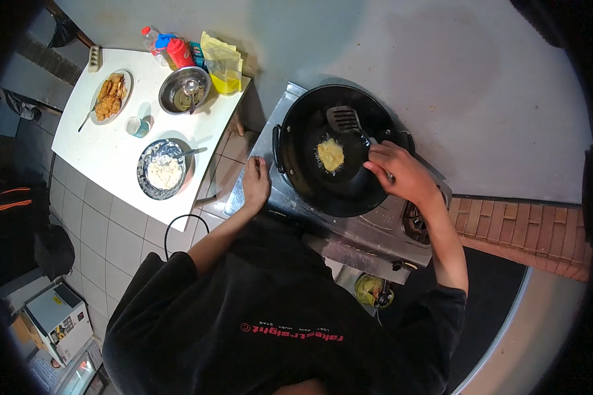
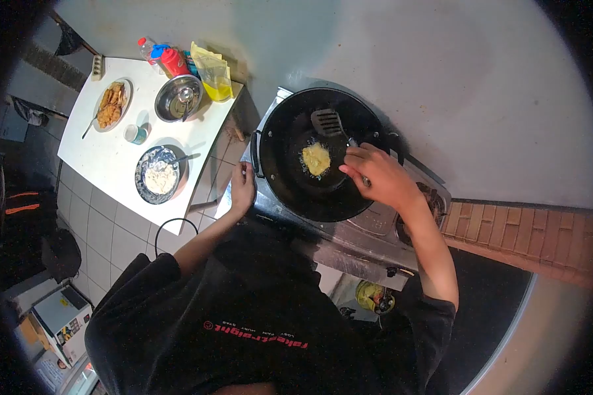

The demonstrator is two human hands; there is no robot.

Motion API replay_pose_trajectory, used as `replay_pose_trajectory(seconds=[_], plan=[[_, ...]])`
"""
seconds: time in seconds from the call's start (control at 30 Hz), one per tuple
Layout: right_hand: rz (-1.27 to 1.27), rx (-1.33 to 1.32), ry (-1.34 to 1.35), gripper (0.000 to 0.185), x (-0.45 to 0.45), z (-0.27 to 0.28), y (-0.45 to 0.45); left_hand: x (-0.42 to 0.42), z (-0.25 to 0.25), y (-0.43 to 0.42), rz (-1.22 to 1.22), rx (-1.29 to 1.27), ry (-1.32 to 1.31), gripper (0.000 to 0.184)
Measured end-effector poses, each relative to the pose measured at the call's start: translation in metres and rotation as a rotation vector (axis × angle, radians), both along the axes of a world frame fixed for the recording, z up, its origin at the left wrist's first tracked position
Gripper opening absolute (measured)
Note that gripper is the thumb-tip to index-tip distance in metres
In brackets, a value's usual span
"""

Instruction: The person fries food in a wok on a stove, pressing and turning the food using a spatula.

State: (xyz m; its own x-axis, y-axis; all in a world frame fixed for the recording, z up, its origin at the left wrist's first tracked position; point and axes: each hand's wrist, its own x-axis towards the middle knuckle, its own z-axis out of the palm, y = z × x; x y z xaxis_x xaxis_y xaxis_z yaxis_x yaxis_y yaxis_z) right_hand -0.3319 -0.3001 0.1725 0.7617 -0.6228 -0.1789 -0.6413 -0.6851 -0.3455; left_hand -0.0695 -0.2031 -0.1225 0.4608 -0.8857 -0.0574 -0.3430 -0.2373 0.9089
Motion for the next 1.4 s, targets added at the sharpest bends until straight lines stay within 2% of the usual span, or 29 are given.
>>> replay_pose_trajectory(seconds=[0.13,0.2,0.33,0.43,0.5,0.73,0.8,1.03,1.13,1.27,1.4], plan=[[-0.017,-0.102,-0.006,0.017,-0.011,-0.003,-0.006,0.001,-0.002,0.000,-0.020,0.006,0.033,0.029],[0.076,-0.161,0.061,0.013,-0.013,-0.009,-0.010,0.000,0.000,0.000,-0.021,0.002,0.031,0.028],[0.122,-0.115,0.118,0.011,-0.008,-0.002,0.001,0.002,-0.002,-0.001,-0.011,0.000,0.017,0.028],[0.124,-0.177,0.062,0.016,-0.012,0.005,0.002,0.001,-0.002,0.000,-0.009,-0.023,-0.003,0.029],[-0.030,-0.133,0.132,0.017,-0.014,0.011,-0.001,0.001,0.000,0.001,-0.018,0.001,0.010,0.029],[0.035,-0.189,0.105,0.023,-0.018,0.000,-0.018,0.001,-0.001,0.000,-0.012,-0.021,-0.009,0.030],[0.075,-0.108,0.069,0.027,-0.017,-0.005,-0.016,0.001,-0.003,0.000,-0.003,-0.024,-0.005,0.029],[-0.020,-0.202,0.013,0.037,-0.021,0.008,-0.029,0.002,-0.004,0.000,-0.019,-0.030,-0.003,0.029],[-0.035,-0.057,0.010,0.035,-0.015,0.005,-0.025,0.001,0.000,0.000,-0.024,0.013,0.033,0.029],[-0.006,-0.075,-0.068,0.029,-0.010,0.002,-0.016,0.001,0.005,0.001,-0.028,-0.016,-0.004,0.029],[-0.101,-0.136,-0.065,0.023,-0.011,0.009,-0.021,0.002,0.001,0.001,-0.031,-0.041,0.004,0.028]])
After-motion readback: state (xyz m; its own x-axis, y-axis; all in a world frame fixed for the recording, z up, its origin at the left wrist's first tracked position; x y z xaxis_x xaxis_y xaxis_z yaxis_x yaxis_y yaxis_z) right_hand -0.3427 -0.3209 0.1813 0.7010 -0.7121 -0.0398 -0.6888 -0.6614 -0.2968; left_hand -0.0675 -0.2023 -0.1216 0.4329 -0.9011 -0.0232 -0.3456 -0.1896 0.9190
